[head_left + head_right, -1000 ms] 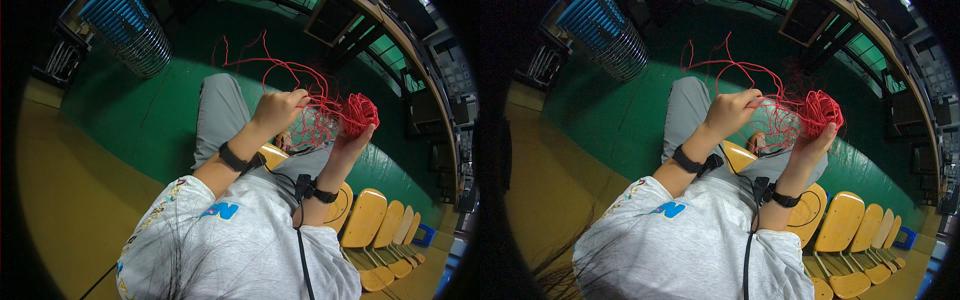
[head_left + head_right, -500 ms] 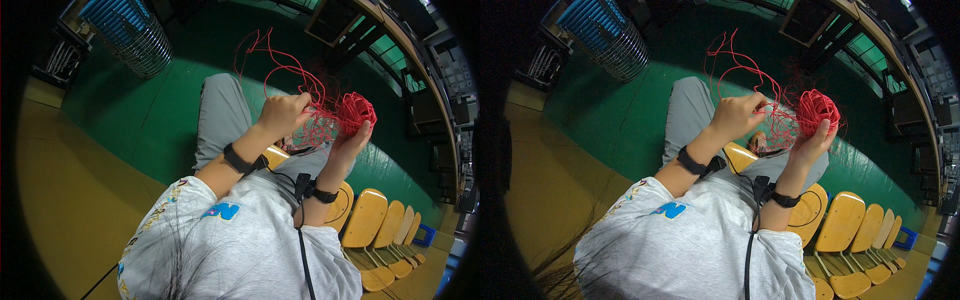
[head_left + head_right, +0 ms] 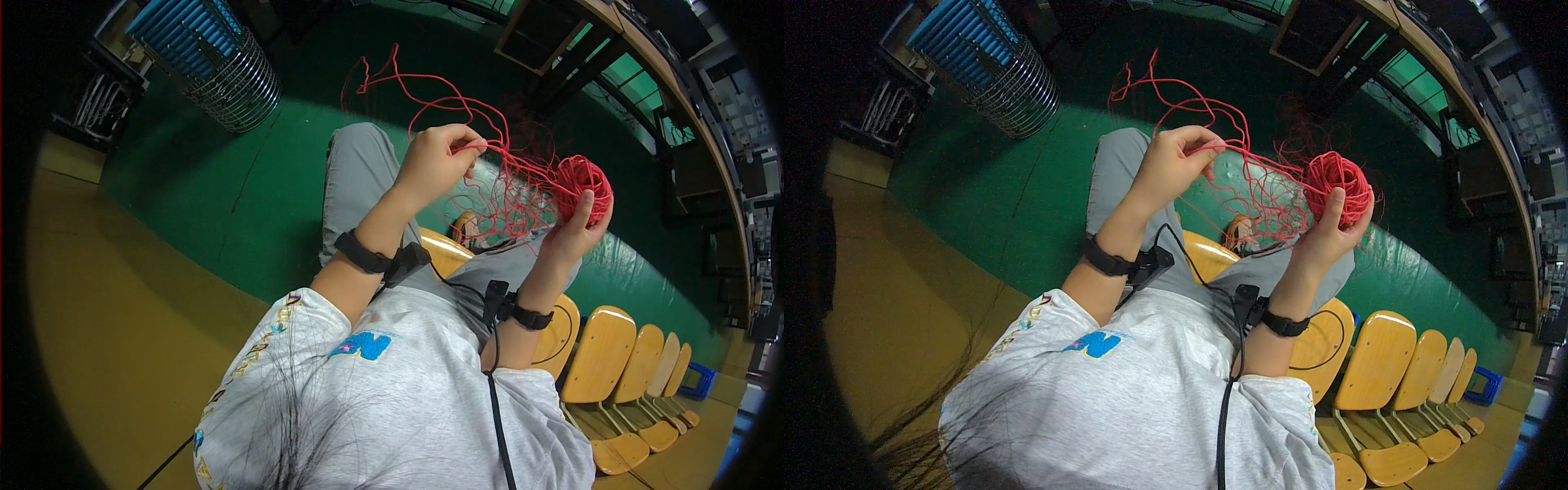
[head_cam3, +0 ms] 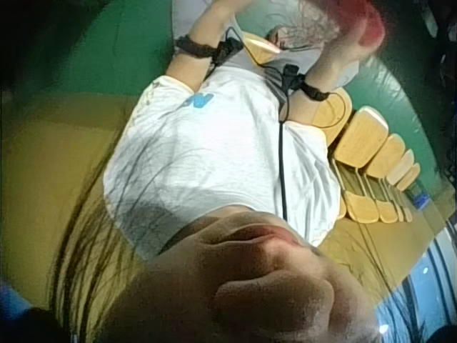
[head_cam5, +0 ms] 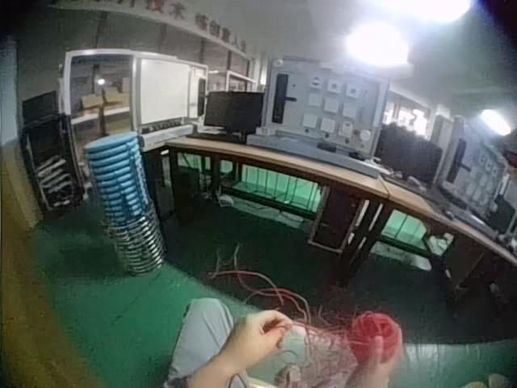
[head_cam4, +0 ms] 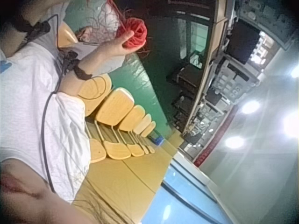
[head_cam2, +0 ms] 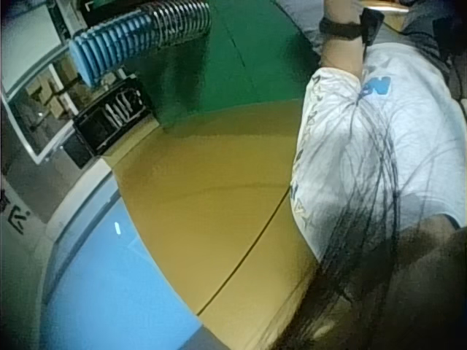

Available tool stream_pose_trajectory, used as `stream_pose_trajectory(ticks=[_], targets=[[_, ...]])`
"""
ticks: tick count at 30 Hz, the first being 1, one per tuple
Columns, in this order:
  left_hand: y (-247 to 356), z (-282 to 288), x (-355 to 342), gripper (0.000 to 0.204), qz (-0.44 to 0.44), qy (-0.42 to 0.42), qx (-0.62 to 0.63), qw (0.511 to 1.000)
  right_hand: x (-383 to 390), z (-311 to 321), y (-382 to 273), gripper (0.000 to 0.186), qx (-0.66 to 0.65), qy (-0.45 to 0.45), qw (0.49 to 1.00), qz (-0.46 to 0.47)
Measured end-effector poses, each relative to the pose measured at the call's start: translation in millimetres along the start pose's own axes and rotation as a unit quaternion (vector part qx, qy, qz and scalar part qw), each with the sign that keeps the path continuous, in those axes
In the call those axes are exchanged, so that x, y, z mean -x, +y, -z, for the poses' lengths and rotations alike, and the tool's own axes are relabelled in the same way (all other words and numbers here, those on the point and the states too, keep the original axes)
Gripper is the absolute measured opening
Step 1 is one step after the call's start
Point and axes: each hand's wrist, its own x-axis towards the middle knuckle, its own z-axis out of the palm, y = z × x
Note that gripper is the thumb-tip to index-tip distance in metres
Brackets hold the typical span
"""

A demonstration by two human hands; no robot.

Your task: The person winds a length of red wire onto a round bundle held in their hand.

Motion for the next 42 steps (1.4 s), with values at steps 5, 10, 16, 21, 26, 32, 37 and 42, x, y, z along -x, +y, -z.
stream_pose_trajectory(ticks=[5,10,16,21,26,32,37,42], targets=[[-1,-1,1,0.011,-0.026,0.044,-0.086,0.995,7,-7,-4,0.055,-0.001,-0.001,1.0,-0.02],[-4,5,-1,0.012,0.017,0.059,-0.153,0.986,14,-10,-3,0.062,0.096,-0.013,0.995,0.027],[-9,14,-4,0.009,-0.198,0.07,-0.266,0.941,17,-11,-6,0.064,0.126,-0.039,0.99,0.042],[-17,11,-3,0.009,-0.222,-0.096,-0.313,0.918,15,-10,-8,0.062,0.087,-0.049,0.995,-0.002],[-18,-9,0,0.03,-0.283,0.0,-0.4,0.872,17,-17,-18,0.063,0.07,-0.089,0.993,-0.01],[-3,-5,-10,0.046,-0.399,-0.051,-0.465,0.788,20,-20,-20,0.063,0.072,-0.11,0.991,0.011],[3,21,-12,0.025,-0.229,-0.274,-0.327,0.875,11,-8,-18,0.058,0.047,-0.066,0.997,-0.018],[4,25,-14,0.027,-0.16,-0.26,-0.305,0.902,11,-6,-14,0.058,-0.032,-0.064,0.993,-0.09]])
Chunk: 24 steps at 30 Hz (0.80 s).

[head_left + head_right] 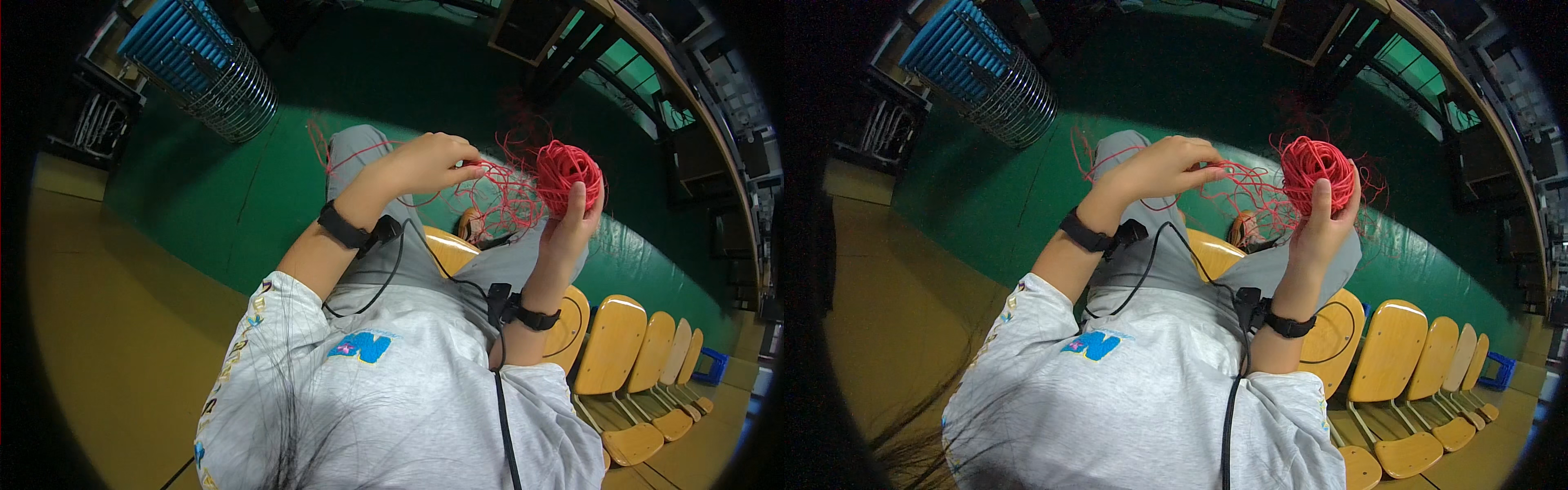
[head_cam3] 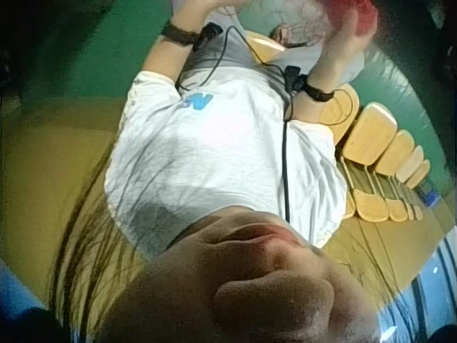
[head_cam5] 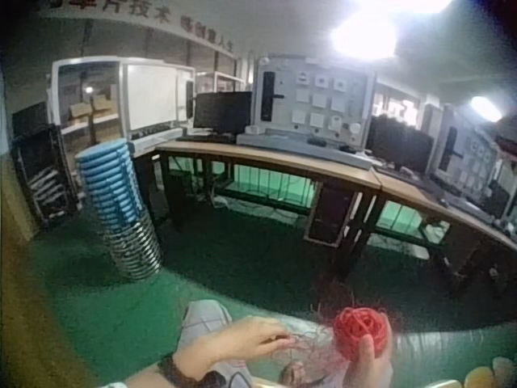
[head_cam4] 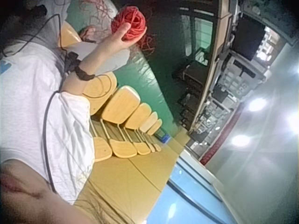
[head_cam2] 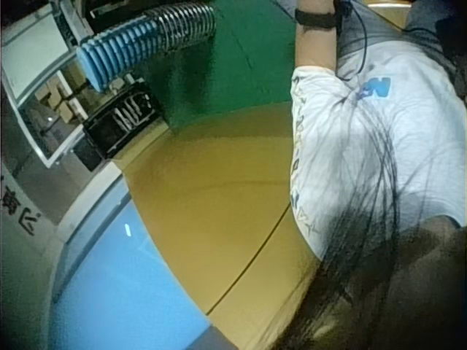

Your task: The person winds a length of red wire onto a round bundle held in their hand.

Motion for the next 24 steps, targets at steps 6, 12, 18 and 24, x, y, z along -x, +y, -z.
stream_pose_trajectory(ticks=[6,12,18,24], targets=[[5,-5,-4,0.03,0.111,0.013,0.086,0.99,8,-7,8,0.072,-0.113,-0.069,0.991,0.008],[2,-12,-9,0.028,0.153,0.08,0.091,0.981,15,-11,-6,0.094,0.013,-0.134,0.986,0.099],[-2,-8,-19,0.027,0.168,0.118,0.099,0.974,19,-23,-12,0.081,0.194,-0.316,0.902,0.22],[-10,-2,-17,0.028,0.188,0.116,0.181,0.958,26,-19,8,0.079,0.283,-0.311,0.869,0.26]])
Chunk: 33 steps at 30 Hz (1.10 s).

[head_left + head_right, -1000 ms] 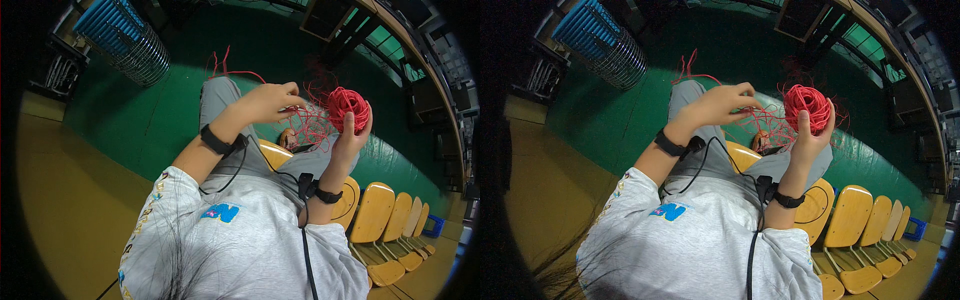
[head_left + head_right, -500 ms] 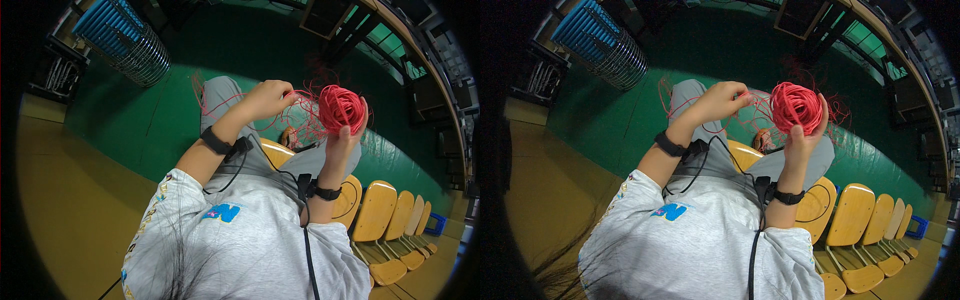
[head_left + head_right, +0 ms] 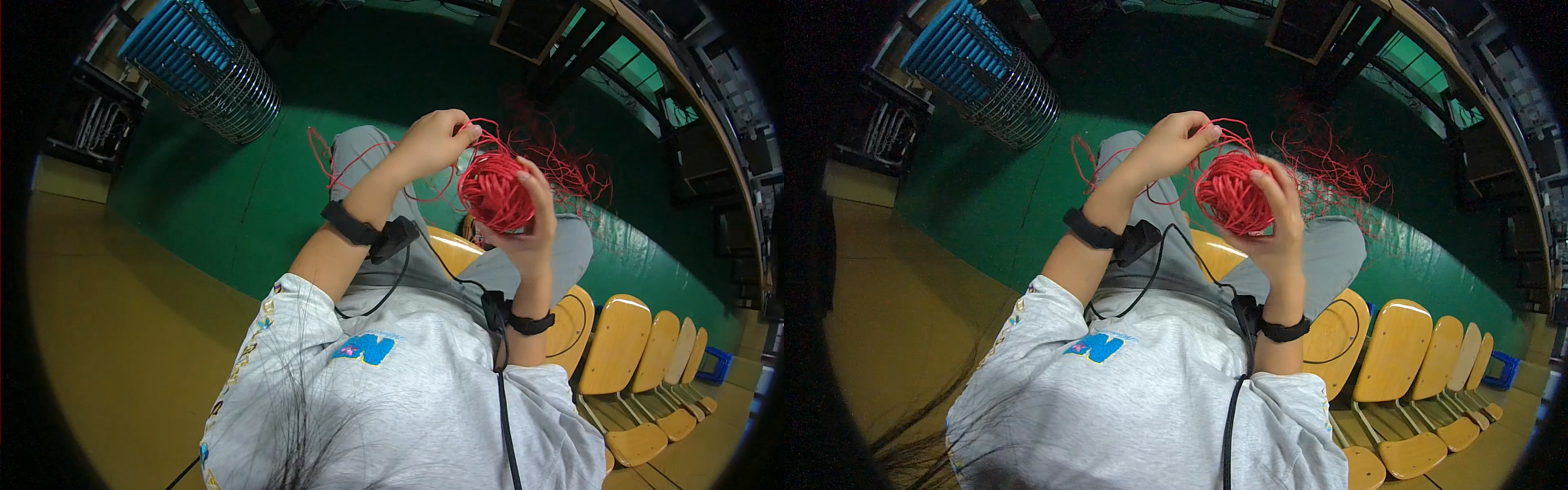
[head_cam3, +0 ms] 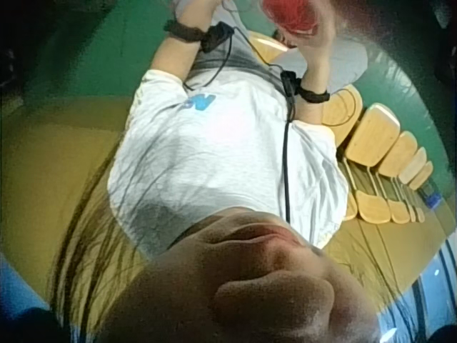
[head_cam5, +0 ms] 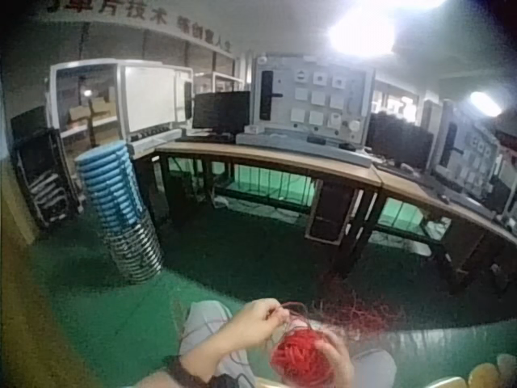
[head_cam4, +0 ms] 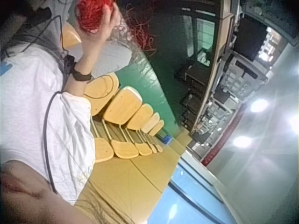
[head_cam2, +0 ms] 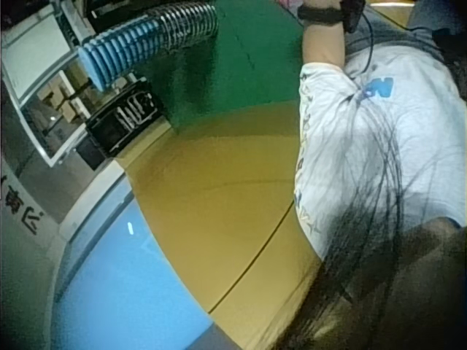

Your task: The person winds a length of red wire onto a round bundle held in their hand.

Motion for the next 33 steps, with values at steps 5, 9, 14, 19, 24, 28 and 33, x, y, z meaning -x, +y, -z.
stream_pose_trajectory(ticks=[5,9,14,19,24,28,33], targets=[[-10,3,-4,0.028,0.011,-0.034,0.048,0.998,11,-13,0,0.077,0.086,-0.013,0.996,0.004],[1,15,0,0.026,0.068,-0.112,0.148,0.98,14,-18,3,0.076,0.106,-0.017,0.994,0.023],[1,19,-2,0.024,0.12,-0.179,0.219,0.952,20,-18,13,0.077,0.108,-0.022,0.994,0.014],[-1,24,-1,0.02,0.151,-0.197,0.279,0.928,18,-17,17,0.076,0.105,-0.049,0.993,0.012],[4,16,-1,0.018,0.174,-0.245,0.354,0.886,25,-27,38,0.053,0.194,-0.055,0.976,0.085],[17,12,6,0.015,0.146,-0.232,0.399,0.875,21,-39,54,0.041,0.227,0.027,0.962,0.147],[40,12,16,0.025,0.09,-0.165,0.284,0.94,14,-45,62,0.039,0.231,0.086,0.955,0.166]])
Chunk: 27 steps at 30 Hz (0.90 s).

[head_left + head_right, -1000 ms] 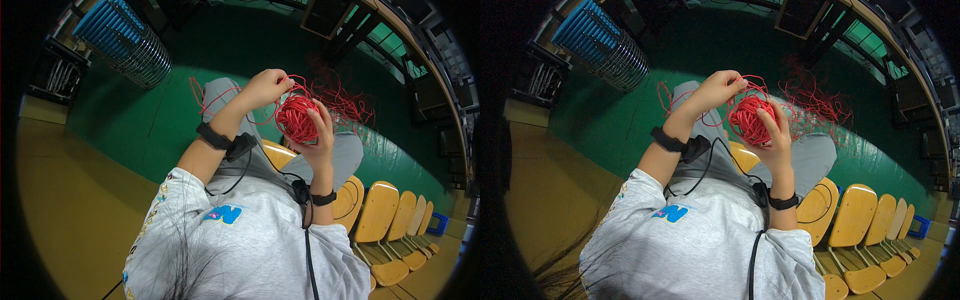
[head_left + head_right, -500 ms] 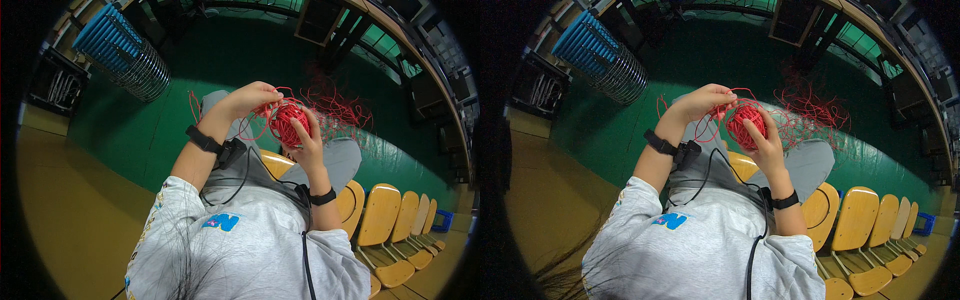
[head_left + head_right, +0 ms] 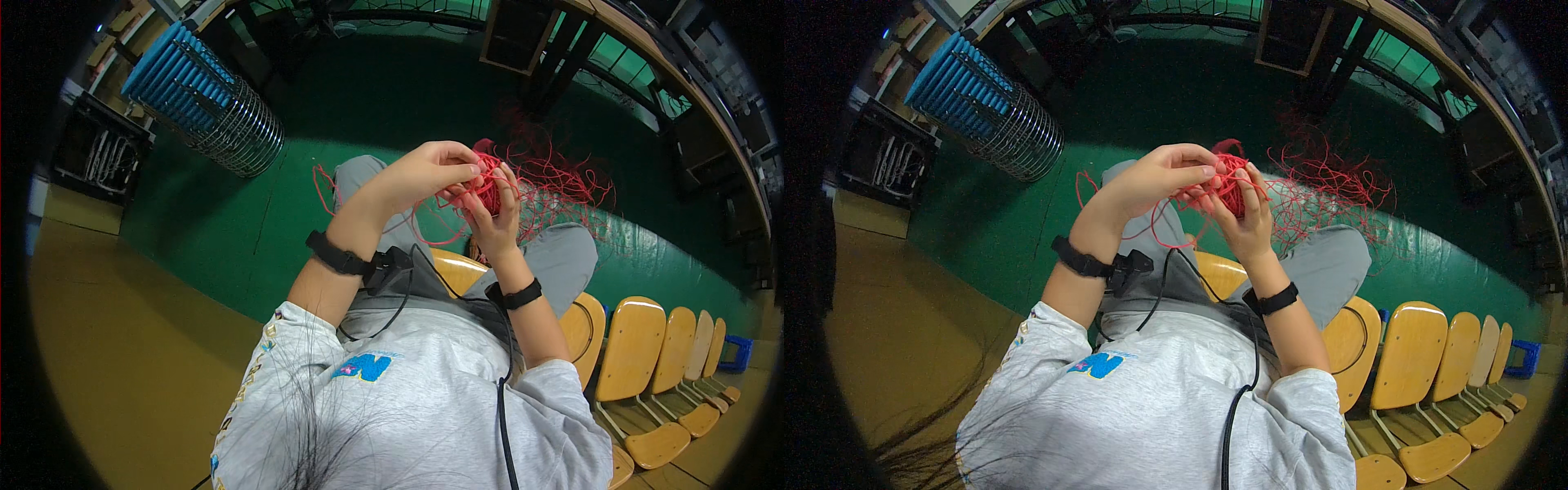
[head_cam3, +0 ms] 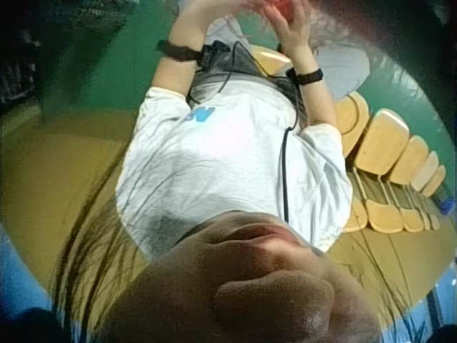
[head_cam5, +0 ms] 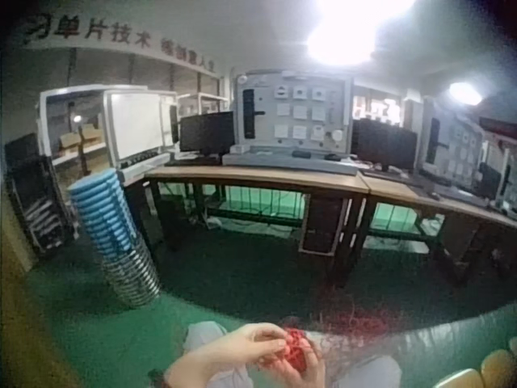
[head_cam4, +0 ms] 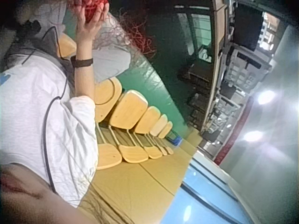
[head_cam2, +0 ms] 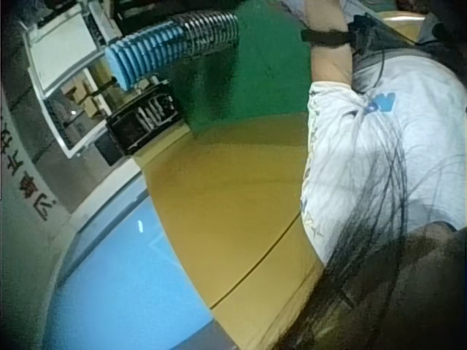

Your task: The person winds a length of red wire onto a round bundle held in their hand.

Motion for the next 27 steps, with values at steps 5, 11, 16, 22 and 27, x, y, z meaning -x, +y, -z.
stream_pose_trajectory(ticks=[5,11,16,22,27], targets=[[17,-12,13,0.033,0.024,0.014,-0.112,0.993,-18,0,-2,0.042,-0.015,0.02,0.999,-0.037],[14,-10,18,0.028,-0.138,0.083,-0.258,0.953,-38,0,-3,0.042,0.039,0.067,0.997,0.008],[20,-15,21,0.019,-0.282,0.184,-0.35,0.874,-51,4,-12,0.048,-0.015,0.059,0.998,-0.03],[19,-17,19,0.017,-0.308,0.227,-0.347,0.856,-57,3,-19,0.046,0.03,0.068,0.997,-0.012],[32,-36,33,0.018,-0.316,0.149,-0.312,0.884,-65,3,-12,0.044,0.082,0.099,0.991,0.02]])
